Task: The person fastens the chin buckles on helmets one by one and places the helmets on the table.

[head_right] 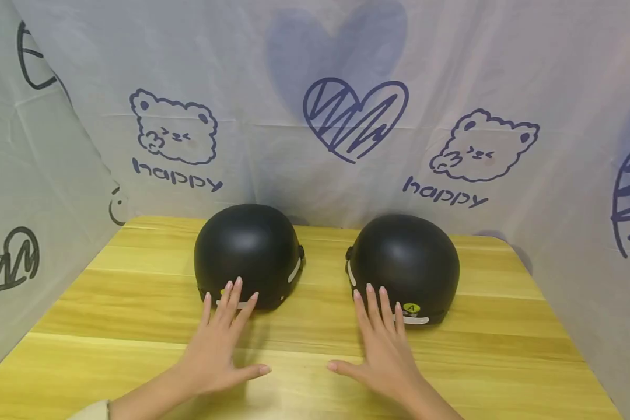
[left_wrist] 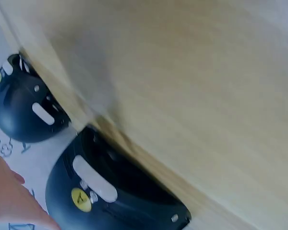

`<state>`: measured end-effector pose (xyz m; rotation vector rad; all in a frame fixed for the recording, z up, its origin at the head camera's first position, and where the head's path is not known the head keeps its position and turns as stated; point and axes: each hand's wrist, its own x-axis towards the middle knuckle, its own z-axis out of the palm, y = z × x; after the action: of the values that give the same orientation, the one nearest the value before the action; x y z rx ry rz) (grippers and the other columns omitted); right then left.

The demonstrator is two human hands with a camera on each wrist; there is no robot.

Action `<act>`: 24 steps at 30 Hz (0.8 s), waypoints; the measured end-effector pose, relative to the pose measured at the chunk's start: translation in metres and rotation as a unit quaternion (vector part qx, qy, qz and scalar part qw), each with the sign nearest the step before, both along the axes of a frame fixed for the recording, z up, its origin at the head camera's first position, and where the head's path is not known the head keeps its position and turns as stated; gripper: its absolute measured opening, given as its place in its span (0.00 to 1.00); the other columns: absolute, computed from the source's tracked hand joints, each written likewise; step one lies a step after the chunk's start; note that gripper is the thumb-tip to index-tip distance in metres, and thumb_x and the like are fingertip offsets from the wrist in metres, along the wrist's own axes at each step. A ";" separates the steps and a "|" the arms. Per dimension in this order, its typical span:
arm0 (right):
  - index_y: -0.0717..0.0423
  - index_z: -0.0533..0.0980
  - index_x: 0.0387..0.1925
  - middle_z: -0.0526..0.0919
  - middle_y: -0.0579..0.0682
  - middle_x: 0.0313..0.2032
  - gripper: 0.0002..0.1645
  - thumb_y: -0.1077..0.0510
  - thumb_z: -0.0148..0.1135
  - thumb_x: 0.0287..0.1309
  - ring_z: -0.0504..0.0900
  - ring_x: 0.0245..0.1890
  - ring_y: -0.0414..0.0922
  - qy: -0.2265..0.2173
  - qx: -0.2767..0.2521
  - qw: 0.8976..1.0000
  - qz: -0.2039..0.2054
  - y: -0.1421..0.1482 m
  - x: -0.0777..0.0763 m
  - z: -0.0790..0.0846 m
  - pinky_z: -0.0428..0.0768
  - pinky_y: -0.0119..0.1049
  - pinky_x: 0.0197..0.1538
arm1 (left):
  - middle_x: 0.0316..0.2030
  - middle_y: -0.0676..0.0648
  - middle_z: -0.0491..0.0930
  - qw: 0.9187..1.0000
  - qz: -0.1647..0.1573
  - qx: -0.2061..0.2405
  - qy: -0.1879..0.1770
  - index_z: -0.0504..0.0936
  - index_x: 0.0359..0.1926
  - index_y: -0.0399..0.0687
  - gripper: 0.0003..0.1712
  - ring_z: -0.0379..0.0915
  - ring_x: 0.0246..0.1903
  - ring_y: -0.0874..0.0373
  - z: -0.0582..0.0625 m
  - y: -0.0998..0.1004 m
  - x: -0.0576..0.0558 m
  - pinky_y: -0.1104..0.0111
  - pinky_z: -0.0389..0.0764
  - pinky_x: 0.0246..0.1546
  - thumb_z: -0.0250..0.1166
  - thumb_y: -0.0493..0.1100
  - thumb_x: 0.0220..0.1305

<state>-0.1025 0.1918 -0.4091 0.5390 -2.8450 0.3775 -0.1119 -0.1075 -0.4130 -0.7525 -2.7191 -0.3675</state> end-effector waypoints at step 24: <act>0.53 0.36 0.73 0.39 0.55 0.73 0.67 0.32 0.64 0.44 0.34 0.73 0.55 -0.055 -0.084 0.993 0.066 -0.047 -0.047 0.020 0.42 0.59 0.70 | 0.73 0.37 0.37 0.987 0.005 0.160 -0.024 0.49 0.72 0.47 0.59 0.37 0.70 0.34 0.026 -0.066 -0.059 0.34 0.50 0.61 0.68 0.64 0.45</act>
<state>-0.1498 0.1452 -0.3893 0.6948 -2.8531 0.6848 -0.1705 -0.1734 -0.3875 -0.6461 -2.6136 -0.8048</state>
